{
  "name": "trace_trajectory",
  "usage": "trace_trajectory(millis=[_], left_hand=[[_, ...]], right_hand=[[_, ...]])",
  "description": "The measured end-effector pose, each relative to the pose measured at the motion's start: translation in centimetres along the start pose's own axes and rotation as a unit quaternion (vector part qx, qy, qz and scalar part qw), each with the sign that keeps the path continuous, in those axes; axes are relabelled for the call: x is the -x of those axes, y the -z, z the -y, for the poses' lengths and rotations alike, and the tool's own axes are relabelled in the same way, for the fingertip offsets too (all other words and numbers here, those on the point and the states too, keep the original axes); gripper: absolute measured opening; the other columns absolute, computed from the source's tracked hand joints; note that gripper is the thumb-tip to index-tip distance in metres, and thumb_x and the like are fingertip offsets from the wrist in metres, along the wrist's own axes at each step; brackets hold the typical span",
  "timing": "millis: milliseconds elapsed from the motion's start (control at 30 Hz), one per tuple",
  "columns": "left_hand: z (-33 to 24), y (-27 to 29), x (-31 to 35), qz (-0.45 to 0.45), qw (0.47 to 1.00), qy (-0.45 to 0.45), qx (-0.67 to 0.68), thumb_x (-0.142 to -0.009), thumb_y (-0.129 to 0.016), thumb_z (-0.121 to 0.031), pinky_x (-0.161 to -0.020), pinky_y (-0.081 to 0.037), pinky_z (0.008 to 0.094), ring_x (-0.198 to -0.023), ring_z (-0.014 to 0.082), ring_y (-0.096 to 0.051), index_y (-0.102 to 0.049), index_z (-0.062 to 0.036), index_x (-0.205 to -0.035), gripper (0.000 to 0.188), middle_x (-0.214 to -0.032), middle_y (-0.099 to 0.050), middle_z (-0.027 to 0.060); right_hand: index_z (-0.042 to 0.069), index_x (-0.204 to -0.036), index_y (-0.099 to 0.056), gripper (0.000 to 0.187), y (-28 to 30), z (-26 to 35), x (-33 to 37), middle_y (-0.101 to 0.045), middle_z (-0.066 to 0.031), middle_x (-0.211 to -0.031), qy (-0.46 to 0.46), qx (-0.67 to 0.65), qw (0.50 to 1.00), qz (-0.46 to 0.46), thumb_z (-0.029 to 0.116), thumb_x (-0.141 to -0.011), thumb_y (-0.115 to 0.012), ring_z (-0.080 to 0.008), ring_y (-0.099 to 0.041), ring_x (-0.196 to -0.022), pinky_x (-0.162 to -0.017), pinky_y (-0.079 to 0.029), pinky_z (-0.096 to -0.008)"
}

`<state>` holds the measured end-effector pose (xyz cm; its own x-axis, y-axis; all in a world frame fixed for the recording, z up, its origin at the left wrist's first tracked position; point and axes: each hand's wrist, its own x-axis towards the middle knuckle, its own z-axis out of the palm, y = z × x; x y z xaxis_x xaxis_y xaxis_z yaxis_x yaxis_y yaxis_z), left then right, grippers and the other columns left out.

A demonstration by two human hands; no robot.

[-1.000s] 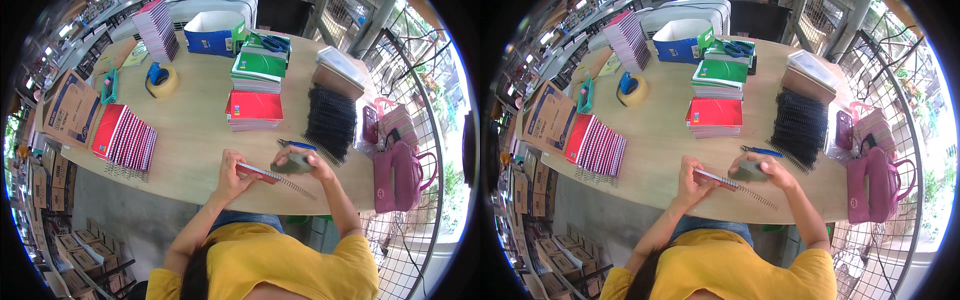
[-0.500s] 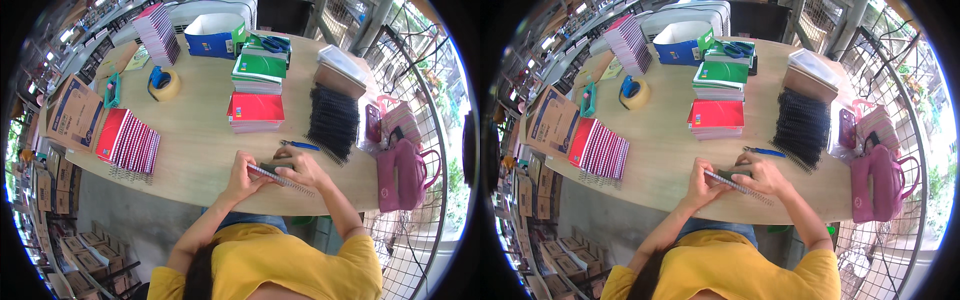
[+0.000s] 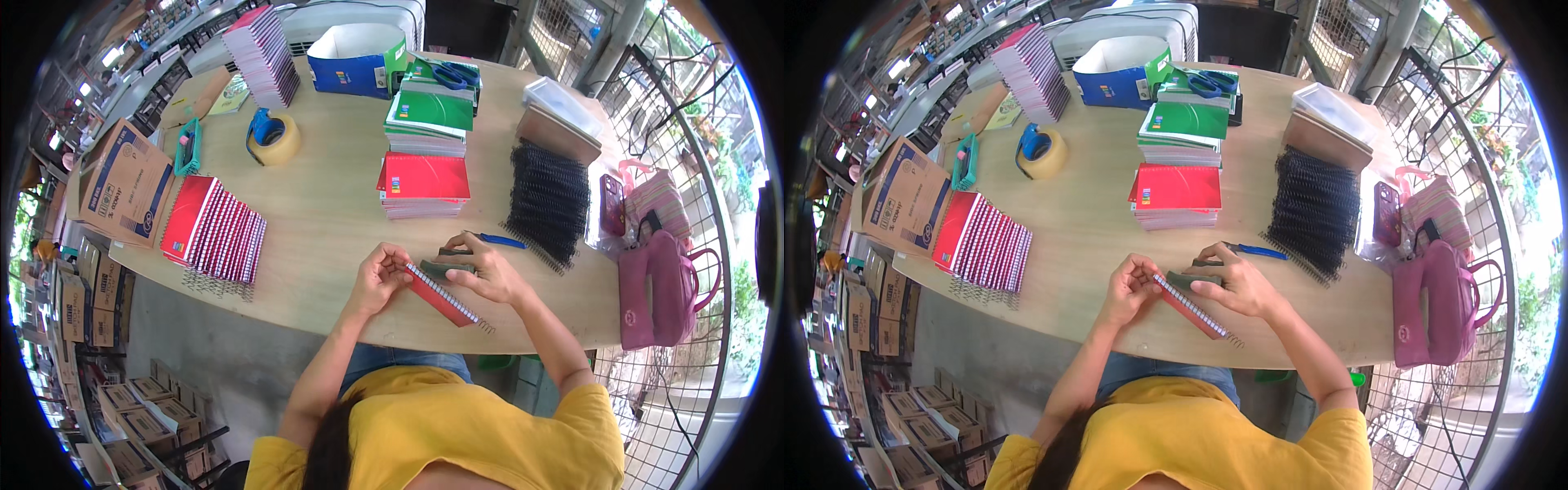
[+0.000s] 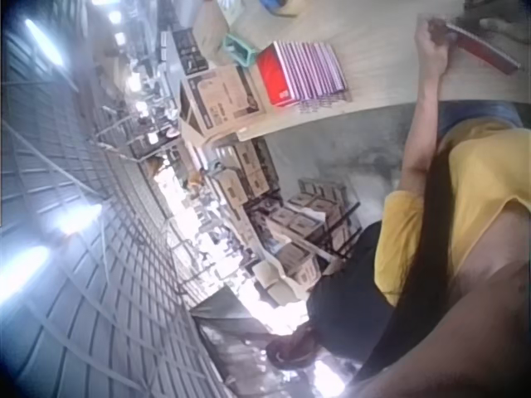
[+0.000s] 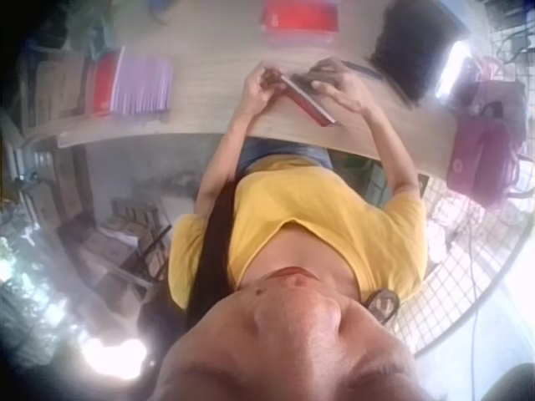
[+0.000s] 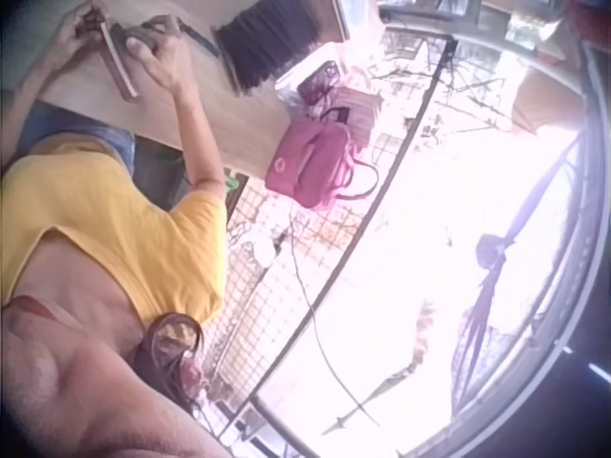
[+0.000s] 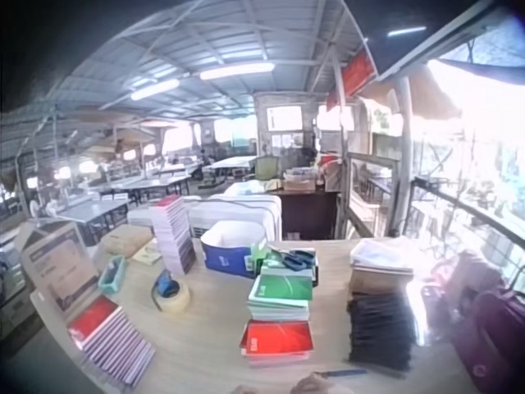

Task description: The person assembles spiral notebooks by threading plastic coils through the punched holes of stacked covers and paper, then using a pair of pliers to trim and secure the ends of the coils before stacking the finished notebooks.

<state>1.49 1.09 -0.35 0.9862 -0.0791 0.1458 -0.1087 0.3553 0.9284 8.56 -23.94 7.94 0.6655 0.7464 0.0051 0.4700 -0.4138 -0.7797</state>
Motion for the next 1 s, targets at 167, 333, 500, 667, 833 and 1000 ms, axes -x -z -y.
trace_trajectory(millis=[167, 333, 500, 667, 833, 1000], left_hand=[[-1.6, 0.1, 1.0, -0.045, 0.999, 0.006, 0.018, -0.089, -0.069, 0.010, -0.077, -0.059, 0.0260, -0.094, 0.0122, -0.066, -0.049, -0.0081, -0.124, 0.044, -0.105, -0.066, 0.0074], [-4.1, -2.0, 1.6, -0.066, 0.996, 0.037, 0.038, -0.091, -0.067, 0.008, -0.079, -0.058, 0.0258, -0.093, 0.0117, -0.066, -0.042, -0.0100, -0.139, 0.057, -0.114, -0.068, 0.0115], [-5.1, -2.5, 1.7, -0.059, 0.997, 0.048, 0.007, -0.092, -0.061, 0.009, -0.080, -0.054, 0.0234, -0.094, 0.0095, -0.065, -0.035, -0.0109, -0.151, 0.068, -0.121, -0.069, 0.0161], [-6.2, -3.2, 1.6, -0.050, 0.997, 0.052, 0.009, -0.093, -0.062, 0.009, -0.081, -0.052, 0.0228, -0.096, 0.0092, -0.066, -0.030, -0.0101, -0.157, 0.073, -0.123, -0.070, 0.0178], [-6.4, -3.7, 1.6, -0.065, 0.996, 0.066, 0.010, -0.093, -0.065, 0.007, -0.087, -0.054, 0.0267, -0.100, 0.0128, -0.067, -0.030, -0.0089, -0.156, 0.075, -0.120, -0.071, 0.0175], [-6.8, -4.1, 1.7, -0.073, 0.993, 0.092, -0.001, -0.093, -0.066, 0.007, -0.090, -0.056, 0.0286, -0.105, 0.0150, -0.068, -0.030, -0.0091, -0.156, 0.075, -0.117, -0.072, 0.0168]], right_hand=[[0.006, -0.138, -0.059, 0.062, 1.0, -2.3, 1.7, -0.054, -0.0192, -0.135, 0.042, 0.157, 0.973, -0.161, 0.044, -0.090, -0.069, -0.0407, -0.047, -0.124, -0.105, -0.039, -0.0520], [0.006, -0.139, -0.054, 0.066, -1.3, -5.0, 4.4, -0.057, -0.0147, -0.131, -0.083, 0.346, 0.911, -0.209, 0.021, -0.080, -0.079, -0.0363, -0.049, -0.122, -0.099, -0.040, -0.0503], [0.006, -0.135, -0.059, 0.061, -0.9, -4.7, 4.4, -0.059, -0.0138, -0.125, -0.005, 0.379, 0.868, -0.321, 0.018, -0.079, -0.080, -0.0354, -0.055, -0.115, -0.097, -0.041, -0.0502], [0.010, -0.131, -0.064, 0.060, 2.0, 0.7, 3.2, -0.061, -0.0125, -0.117, 0.076, 0.241, 0.931, -0.264, 0.026, -0.076, -0.084, -0.0321, -0.059, -0.108, -0.098, -0.043, -0.0515], [0.018, -0.128, -0.068, 0.056, 3.9, 5.5, 1.5, -0.062, -0.0044, -0.118, 0.207, 0.369, 0.890, -0.173, 0.031, -0.076, -0.083, -0.0246, -0.059, -0.114, -0.113, -0.036, -0.0570], [0.020, -0.127, -0.069, 0.054, 4.4, 6.6, 0.1, -0.063, 0.0004, -0.115, 0.295, 0.424, 0.843, -0.150, 0.030, -0.076, -0.082, -0.0207, -0.059, -0.115, -0.116, -0.035, -0.0576]])
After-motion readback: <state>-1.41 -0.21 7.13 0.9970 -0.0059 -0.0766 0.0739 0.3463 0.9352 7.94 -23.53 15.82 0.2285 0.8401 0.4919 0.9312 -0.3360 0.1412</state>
